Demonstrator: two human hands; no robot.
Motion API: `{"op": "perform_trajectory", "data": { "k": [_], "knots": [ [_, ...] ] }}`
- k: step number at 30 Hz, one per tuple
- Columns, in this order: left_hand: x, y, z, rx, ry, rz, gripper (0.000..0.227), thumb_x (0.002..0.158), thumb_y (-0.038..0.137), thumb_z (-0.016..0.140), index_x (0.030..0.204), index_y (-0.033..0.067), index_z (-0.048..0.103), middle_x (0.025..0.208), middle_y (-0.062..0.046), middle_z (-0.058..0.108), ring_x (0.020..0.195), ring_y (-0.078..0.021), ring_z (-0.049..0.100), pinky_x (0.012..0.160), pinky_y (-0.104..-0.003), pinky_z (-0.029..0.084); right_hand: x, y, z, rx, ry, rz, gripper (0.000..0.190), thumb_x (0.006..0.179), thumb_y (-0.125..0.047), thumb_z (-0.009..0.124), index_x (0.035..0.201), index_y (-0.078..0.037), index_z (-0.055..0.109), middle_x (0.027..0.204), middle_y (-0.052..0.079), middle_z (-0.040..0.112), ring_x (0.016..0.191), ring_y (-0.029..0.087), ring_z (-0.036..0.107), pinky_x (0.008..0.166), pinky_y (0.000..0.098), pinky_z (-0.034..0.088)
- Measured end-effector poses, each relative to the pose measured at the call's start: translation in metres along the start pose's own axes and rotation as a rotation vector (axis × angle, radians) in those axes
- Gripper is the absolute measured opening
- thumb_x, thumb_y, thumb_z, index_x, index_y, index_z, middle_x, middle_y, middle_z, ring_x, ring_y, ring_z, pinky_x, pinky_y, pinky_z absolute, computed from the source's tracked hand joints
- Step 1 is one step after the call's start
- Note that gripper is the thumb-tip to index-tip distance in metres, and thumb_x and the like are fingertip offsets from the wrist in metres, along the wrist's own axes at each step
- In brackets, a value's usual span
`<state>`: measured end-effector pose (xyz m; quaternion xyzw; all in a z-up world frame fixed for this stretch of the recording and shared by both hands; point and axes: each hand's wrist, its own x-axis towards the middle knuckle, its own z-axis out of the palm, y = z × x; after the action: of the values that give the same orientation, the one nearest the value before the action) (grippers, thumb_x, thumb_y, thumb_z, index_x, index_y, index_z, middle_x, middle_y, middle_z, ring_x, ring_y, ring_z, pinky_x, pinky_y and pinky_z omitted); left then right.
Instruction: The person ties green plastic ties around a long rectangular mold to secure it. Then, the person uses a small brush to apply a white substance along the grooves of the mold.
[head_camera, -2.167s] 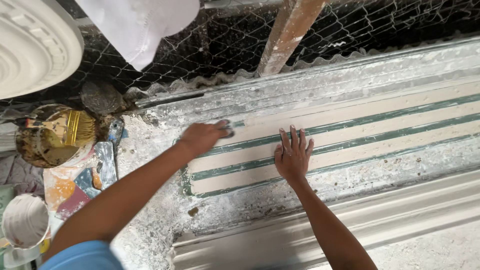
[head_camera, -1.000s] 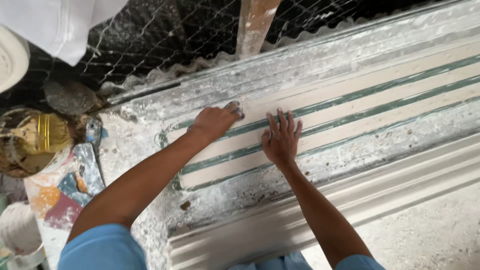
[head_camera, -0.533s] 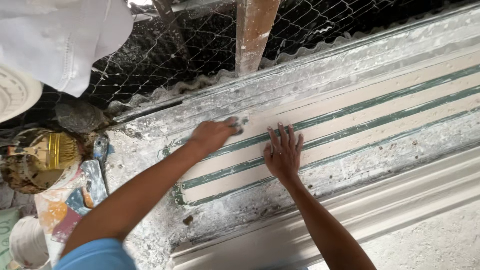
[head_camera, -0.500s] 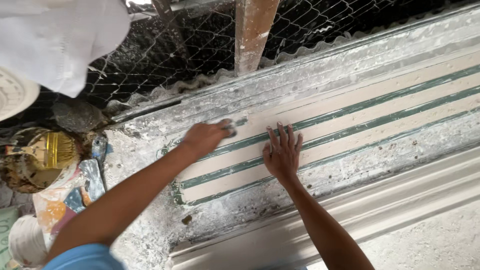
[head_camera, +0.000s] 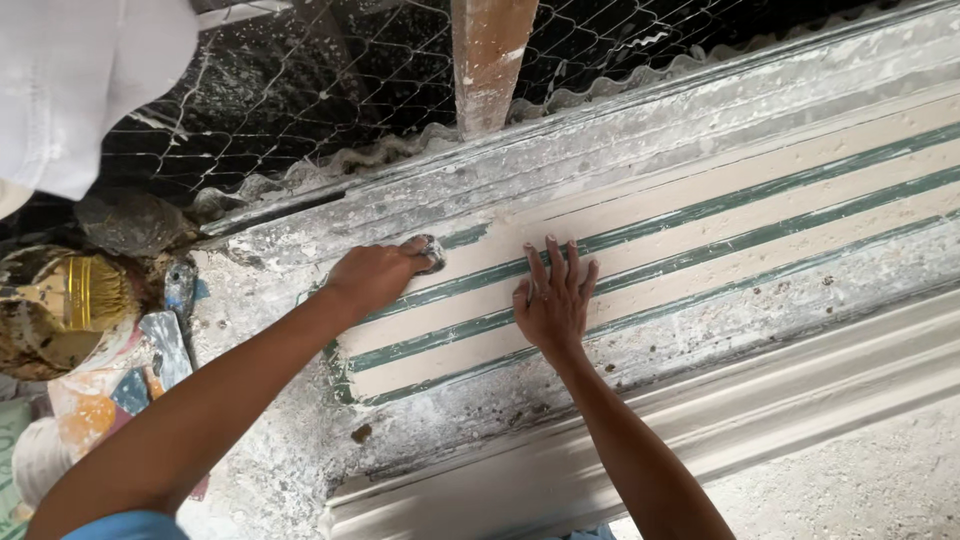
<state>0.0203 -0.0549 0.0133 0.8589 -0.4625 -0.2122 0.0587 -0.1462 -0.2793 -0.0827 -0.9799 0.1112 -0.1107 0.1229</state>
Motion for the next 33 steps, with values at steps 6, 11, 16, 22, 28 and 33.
{"op": "perform_trajectory", "data": {
  "k": [6, 11, 16, 22, 28, 33],
  "knots": [
    [0.063, 0.033, 0.016, 0.083, 0.158, 0.107, 0.029, 0.098, 0.017, 0.053, 0.122, 0.0259, 0.067, 0.149, -0.006, 0.054, 0.103, -0.0263, 0.072, 0.077, -0.04, 0.06, -0.005, 0.002, -0.006, 0.035, -0.013, -0.001, 0.051, 0.1, -0.03, 0.048, 0.149, -0.02, 0.051, 0.159, 0.014, 0.042, 0.153, 0.04, 0.027, 0.123, 0.0682, 0.012],
    [0.021, 0.011, 0.011, 0.038, 0.064, 0.087, 0.038, 0.099, 0.017, 0.052, 0.131, 0.0316, 0.065, 0.154, -0.003, 0.048, 0.096, -0.0322, 0.072, 0.073, -0.044, 0.06, 0.001, 0.005, -0.001, 0.022, -0.016, -0.013, 0.05, 0.101, -0.031, 0.048, 0.149, -0.018, 0.051, 0.159, 0.015, 0.04, 0.152, 0.041, 0.026, 0.121, 0.0689, 0.012],
    [0.062, 0.053, 0.008, 0.055, -0.052, 0.043, 0.038, 0.1, 0.01, 0.052, 0.134, 0.0247, 0.062, 0.161, -0.001, 0.043, 0.101, -0.0288, 0.072, 0.083, -0.04, 0.061, -0.006, 0.003, 0.001, -0.033, -0.068, 0.018, 0.053, 0.096, -0.03, 0.05, 0.143, -0.007, 0.051, 0.159, 0.015, 0.041, 0.152, 0.04, 0.027, 0.12, 0.0675, 0.012],
    [0.05, 0.057, 0.037, -0.128, 0.035, -0.21, 0.059, 0.085, 0.009, 0.062, 0.141, 0.0231, 0.052, 0.159, -0.004, 0.042, 0.111, -0.0304, 0.068, 0.085, -0.048, 0.057, -0.004, 0.007, 0.001, 0.198, 0.172, 0.022, 0.047, 0.097, -0.023, 0.054, 0.137, 0.002, 0.05, 0.149, 0.018, 0.049, 0.149, 0.037, 0.038, 0.124, 0.0651, 0.018],
    [-0.075, 0.15, 0.121, -0.757, 0.544, -0.807, 0.046, 0.095, 0.04, 0.069, 0.101, -0.0035, 0.057, 0.073, -0.024, 0.066, 0.067, -0.0405, 0.067, 0.06, -0.051, 0.051, -0.022, 0.053, 0.011, 0.61, 0.272, -0.064, 0.041, 0.099, -0.012, 0.059, 0.137, 0.003, 0.051, 0.143, 0.021, 0.053, 0.142, 0.038, 0.041, 0.118, 0.0541, 0.031],
    [-0.082, 0.241, 0.204, -1.851, 0.653, -1.065, 0.036, 0.098, 0.031, 0.063, 0.101, -0.0049, 0.064, 0.064, -0.014, 0.06, 0.046, -0.0219, 0.05, 0.041, -0.036, 0.041, -0.045, 0.267, -0.054, 0.838, 0.252, 0.821, 0.027, 0.112, -0.024, 0.04, 0.109, -0.001, 0.053, 0.094, 0.011, 0.058, 0.078, 0.02, 0.055, 0.065, 0.0344, 0.05]
  ]
}}
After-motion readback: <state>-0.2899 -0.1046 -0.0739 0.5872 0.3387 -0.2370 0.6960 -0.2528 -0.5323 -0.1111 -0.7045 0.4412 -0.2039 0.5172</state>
